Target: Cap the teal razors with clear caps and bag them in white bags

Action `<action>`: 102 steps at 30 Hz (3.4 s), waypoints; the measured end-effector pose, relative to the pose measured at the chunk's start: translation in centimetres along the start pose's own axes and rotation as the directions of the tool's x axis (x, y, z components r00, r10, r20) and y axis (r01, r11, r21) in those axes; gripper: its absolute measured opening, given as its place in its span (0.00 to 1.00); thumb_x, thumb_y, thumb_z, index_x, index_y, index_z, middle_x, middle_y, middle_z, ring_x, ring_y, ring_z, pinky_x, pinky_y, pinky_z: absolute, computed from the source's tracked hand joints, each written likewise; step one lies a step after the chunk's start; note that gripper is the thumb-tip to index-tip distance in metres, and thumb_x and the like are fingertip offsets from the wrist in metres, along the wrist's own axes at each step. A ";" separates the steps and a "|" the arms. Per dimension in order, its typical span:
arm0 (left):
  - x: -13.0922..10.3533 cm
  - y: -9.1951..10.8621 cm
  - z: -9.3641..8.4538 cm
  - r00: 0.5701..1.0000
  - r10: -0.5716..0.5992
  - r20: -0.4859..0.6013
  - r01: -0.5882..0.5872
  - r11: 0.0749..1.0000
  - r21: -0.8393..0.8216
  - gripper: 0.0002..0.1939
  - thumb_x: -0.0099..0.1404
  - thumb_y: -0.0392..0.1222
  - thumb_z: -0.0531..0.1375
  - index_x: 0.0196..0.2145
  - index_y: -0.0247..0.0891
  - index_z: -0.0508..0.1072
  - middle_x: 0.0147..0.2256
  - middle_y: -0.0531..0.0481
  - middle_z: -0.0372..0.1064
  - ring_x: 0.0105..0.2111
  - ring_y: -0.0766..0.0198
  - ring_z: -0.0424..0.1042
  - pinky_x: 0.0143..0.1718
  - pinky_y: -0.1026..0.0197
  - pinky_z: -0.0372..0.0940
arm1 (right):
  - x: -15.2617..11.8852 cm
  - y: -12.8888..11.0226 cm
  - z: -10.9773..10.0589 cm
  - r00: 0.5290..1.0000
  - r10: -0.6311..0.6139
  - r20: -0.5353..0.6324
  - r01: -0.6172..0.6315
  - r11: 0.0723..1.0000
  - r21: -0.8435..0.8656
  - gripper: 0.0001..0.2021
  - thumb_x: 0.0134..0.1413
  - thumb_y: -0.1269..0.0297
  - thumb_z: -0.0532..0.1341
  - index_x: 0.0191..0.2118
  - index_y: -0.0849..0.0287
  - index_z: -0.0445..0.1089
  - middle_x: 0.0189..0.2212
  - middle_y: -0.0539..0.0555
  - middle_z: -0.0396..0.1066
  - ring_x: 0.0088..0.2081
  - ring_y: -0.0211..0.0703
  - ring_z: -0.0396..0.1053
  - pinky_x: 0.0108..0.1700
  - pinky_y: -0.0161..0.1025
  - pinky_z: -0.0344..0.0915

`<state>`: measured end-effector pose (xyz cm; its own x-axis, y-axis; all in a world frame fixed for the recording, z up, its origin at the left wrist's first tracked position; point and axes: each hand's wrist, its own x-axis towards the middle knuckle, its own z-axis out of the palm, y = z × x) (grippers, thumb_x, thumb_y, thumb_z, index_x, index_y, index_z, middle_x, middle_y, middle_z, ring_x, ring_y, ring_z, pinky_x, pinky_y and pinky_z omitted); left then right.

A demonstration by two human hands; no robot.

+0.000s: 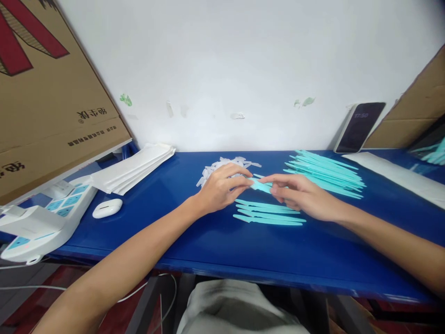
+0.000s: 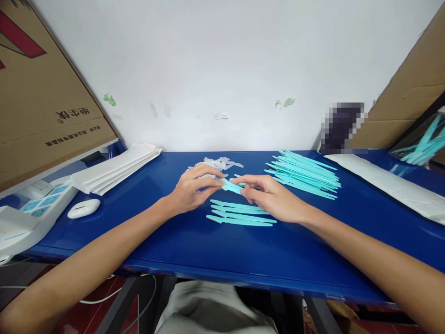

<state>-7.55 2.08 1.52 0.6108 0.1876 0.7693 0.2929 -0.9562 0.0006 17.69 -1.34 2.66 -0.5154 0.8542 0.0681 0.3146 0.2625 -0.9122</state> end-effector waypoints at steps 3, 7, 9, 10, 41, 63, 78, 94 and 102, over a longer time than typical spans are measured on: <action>0.0 0.2 0.4 0.998 -0.042 0.047 0.045 0.997 -0.065 0.06 0.73 0.35 0.57 0.41 0.38 0.75 0.43 0.43 0.77 0.44 0.59 0.76 0.46 0.54 0.72 | 0.0 -0.1 0.0 1.000 -0.021 -0.006 0.021 0.999 -0.039 0.23 0.63 0.52 0.61 0.57 0.60 0.73 0.22 0.45 0.58 0.19 0.32 0.48 0.19 0.34 0.46; 0.1 0.6 0.6 0.997 -0.063 0.044 0.067 0.994 -0.085 0.06 0.74 0.35 0.56 0.42 0.38 0.74 0.40 0.44 0.78 0.42 0.60 0.77 0.46 0.55 0.73 | -0.4 -0.3 -0.1 0.999 -0.037 0.003 0.038 0.995 -0.091 0.23 0.64 0.50 0.59 0.58 0.57 0.73 0.20 0.45 0.57 0.18 0.34 0.49 0.19 0.35 0.47; 0.2 0.7 0.5 0.997 -0.037 0.066 0.040 0.998 -0.044 0.06 0.74 0.36 0.56 0.42 0.39 0.74 0.40 0.46 0.78 0.43 0.61 0.77 0.48 0.55 0.72 | -0.4 0.0 -0.3 0.995 -0.099 -0.007 0.095 0.974 -0.205 0.22 0.66 0.51 0.57 0.58 0.55 0.73 0.19 0.47 0.62 0.19 0.36 0.54 0.20 0.37 0.51; 0.3 0.6 0.4 0.996 -0.016 0.090 0.017 1.000 -0.014 0.06 0.74 0.37 0.56 0.44 0.39 0.74 0.41 0.46 0.78 0.45 0.60 0.77 0.50 0.55 0.72 | -0.4 0.3 -0.4 0.988 -0.151 -0.017 0.139 0.944 -0.301 0.21 0.66 0.52 0.57 0.57 0.55 0.74 0.21 0.50 0.67 0.20 0.39 0.59 0.22 0.38 0.55; -0.6 -2.3 -1.4 0.769 -0.188 0.610 0.027 0.964 0.264 0.09 0.72 0.36 0.58 0.41 0.36 0.79 0.42 0.43 0.76 0.53 0.51 0.69 0.52 0.52 0.63 | -0.5 0.9 0.6 0.881 -0.333 0.336 0.463 0.467 -0.753 0.15 0.69 0.64 0.53 0.42 0.58 0.78 0.42 0.60 0.77 0.42 0.50 0.75 0.44 0.46 0.70; -0.2 -1.6 -0.3 0.785 -0.619 0.013 0.600 0.755 -0.265 0.07 0.67 0.43 0.63 0.38 0.37 0.77 0.38 0.47 0.78 0.40 0.59 0.74 0.45 0.57 0.66 | -0.5 1.2 -0.1 0.947 -0.295 0.127 0.290 0.614 -0.734 0.15 0.72 0.60 0.46 0.53 0.56 0.66 0.46 0.60 0.70 0.39 0.48 0.71 0.38 0.44 0.67; 0.4 -0.8 0.4 0.571 -0.805 0.164 0.665 0.335 -0.668 0.17 0.56 0.49 0.72 0.37 0.34 0.78 0.37 0.45 0.78 0.38 0.60 0.76 0.44 0.57 0.68 | 0.4 1.4 -0.4 0.876 -0.388 -0.287 0.130 0.763 -0.633 0.13 0.68 0.56 0.52 0.47 0.56 0.69 0.41 0.58 0.77 0.38 0.48 0.74 0.41 0.44 0.69; 0.5 -0.8 0.3 0.535 -0.839 0.100 0.640 0.325 -0.696 0.17 0.55 0.50 0.73 0.36 0.35 0.79 0.36 0.45 0.79 0.38 0.57 0.78 0.43 0.57 0.70 | 0.6 1.6 -0.3 0.906 -0.370 -0.206 0.171 0.765 -0.621 0.17 0.68 0.56 0.53 0.50 0.57 0.74 0.45 0.60 0.78 0.43 0.53 0.76 0.44 0.48 0.72; 0.2 -0.4 0.6 0.650 -0.750 0.121 0.653 0.470 -0.594 0.13 0.60 0.49 0.70 0.36 0.36 0.81 0.38 0.44 0.80 0.39 0.55 0.78 0.44 0.54 0.71 | 0.2 1.3 0.0 0.907 -0.394 -0.147 0.215 0.736 -0.642 0.17 0.69 0.57 0.52 0.51 0.56 0.75 0.42 0.58 0.78 0.39 0.50 0.75 0.40 0.45 0.70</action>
<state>-7.15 2.62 1.28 0.2665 0.8664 0.4223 0.0996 -0.4606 0.8820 17.99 -0.80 1.52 -0.4742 0.7377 0.4806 0.6325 0.6652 -0.3969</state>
